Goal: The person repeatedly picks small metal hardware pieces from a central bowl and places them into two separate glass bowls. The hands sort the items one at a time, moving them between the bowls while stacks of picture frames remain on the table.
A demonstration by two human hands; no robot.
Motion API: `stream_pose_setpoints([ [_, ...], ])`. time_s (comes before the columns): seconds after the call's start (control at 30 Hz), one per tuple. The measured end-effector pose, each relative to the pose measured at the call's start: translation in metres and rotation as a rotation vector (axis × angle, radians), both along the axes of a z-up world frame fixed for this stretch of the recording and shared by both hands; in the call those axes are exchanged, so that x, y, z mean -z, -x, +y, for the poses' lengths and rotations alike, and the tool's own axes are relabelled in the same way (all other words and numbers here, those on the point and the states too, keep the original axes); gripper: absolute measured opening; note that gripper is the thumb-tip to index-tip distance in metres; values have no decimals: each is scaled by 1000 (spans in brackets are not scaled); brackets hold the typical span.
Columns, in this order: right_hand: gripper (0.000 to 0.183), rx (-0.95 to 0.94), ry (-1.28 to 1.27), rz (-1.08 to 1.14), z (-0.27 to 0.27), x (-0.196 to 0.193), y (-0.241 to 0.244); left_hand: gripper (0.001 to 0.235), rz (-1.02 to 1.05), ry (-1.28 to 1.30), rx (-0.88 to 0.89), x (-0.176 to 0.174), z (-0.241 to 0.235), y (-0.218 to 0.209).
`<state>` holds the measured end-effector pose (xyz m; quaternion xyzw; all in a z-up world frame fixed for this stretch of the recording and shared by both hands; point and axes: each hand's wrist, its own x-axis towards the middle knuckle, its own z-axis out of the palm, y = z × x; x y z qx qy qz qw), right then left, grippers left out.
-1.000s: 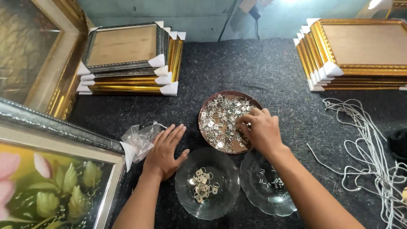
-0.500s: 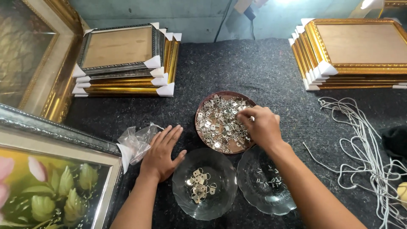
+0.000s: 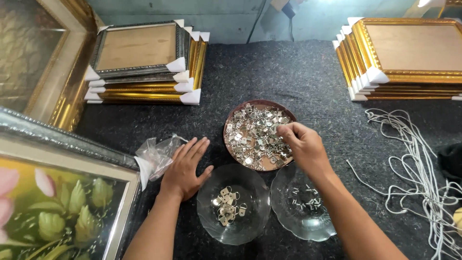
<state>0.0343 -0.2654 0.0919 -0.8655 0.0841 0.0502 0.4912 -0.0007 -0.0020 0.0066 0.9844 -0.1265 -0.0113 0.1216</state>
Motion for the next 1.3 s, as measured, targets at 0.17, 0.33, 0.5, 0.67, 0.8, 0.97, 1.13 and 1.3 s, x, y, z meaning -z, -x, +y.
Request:
stream_pose_setpoints([
  [0.17,19,-203,53,-77,26,-12,28,63,0,5,-2,3,1,0],
  [0.33,21,-438,140,-318,39,-6,48,63,-41,59,10,8,4,-1],
  [0.5,29,-541,229,-350,47,-7,55,64,-100,77,26,16,5,-1],
  [0.67,37,-422,194,-271,37,14,41,64,-93,84,26,13,5,-1],
  [0.8,46,-171,197,-173,26,22,25,64,-65,79,14,10,4,0],
  [0.97,60,15,234,-131,-11,31,-6,63,-47,61,23,4,3,-1],
  [1.13,35,51,461,-101,-26,28,-20,63,-6,42,31,-2,2,1],
  [1.3,22,-251,718,-333,-15,37,-14,63,2,26,16,1,2,0],
])
